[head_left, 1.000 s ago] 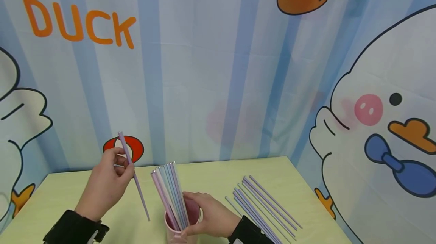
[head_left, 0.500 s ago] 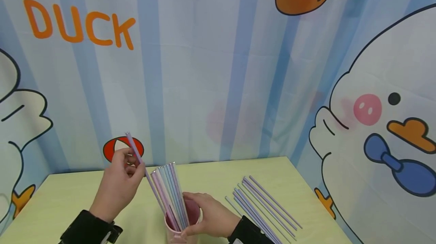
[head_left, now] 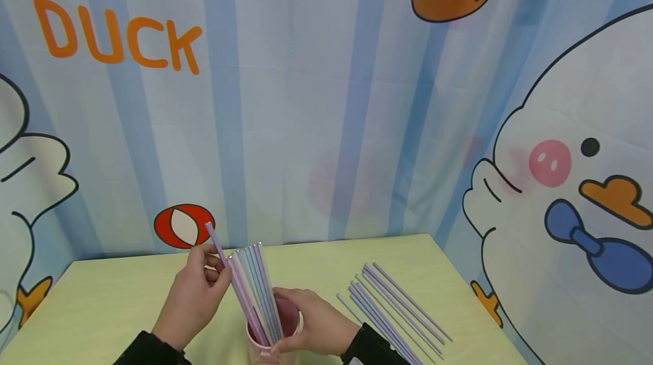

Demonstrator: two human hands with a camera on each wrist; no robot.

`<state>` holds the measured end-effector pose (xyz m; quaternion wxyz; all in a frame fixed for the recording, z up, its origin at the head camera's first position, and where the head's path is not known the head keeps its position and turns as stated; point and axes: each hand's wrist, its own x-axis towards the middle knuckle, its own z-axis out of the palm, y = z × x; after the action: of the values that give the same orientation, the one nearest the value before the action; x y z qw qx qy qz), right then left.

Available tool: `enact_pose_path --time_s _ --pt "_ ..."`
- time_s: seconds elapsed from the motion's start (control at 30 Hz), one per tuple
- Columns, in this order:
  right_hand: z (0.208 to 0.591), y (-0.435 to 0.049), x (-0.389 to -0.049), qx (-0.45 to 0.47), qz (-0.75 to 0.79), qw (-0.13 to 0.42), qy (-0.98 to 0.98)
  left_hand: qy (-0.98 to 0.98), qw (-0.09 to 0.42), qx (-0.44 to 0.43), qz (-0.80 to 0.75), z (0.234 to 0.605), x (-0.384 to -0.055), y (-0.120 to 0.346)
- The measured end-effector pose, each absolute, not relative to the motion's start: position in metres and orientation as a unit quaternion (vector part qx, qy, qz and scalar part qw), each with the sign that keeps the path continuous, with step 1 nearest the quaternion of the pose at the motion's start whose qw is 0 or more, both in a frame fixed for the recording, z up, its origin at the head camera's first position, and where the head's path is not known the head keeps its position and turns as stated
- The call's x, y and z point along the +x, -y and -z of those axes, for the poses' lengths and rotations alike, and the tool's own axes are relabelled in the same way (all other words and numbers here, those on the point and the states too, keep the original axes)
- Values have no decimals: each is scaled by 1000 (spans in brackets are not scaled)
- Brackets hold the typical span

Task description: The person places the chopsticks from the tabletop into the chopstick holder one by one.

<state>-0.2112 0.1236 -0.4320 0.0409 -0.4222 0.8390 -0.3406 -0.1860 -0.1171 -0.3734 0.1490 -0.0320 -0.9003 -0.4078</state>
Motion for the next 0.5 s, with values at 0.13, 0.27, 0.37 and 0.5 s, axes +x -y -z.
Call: enact_pose_path --time_s 0.13,0.27,0.37,0.5 --pt "433 -123 -212 -419 350 55 -836 905 131 -23 403 384 -186 114" --pt "433 -124 -212 -427 351 49 -832 908 117 -9 403 392 -186 111" --pt "433 -124 -211 -431 351 40 -830 909 104 -4 403 397 -185 108" --pt "433 -125 -209 -417 343 36 -841 915 83 -7 394 406 -183 106"
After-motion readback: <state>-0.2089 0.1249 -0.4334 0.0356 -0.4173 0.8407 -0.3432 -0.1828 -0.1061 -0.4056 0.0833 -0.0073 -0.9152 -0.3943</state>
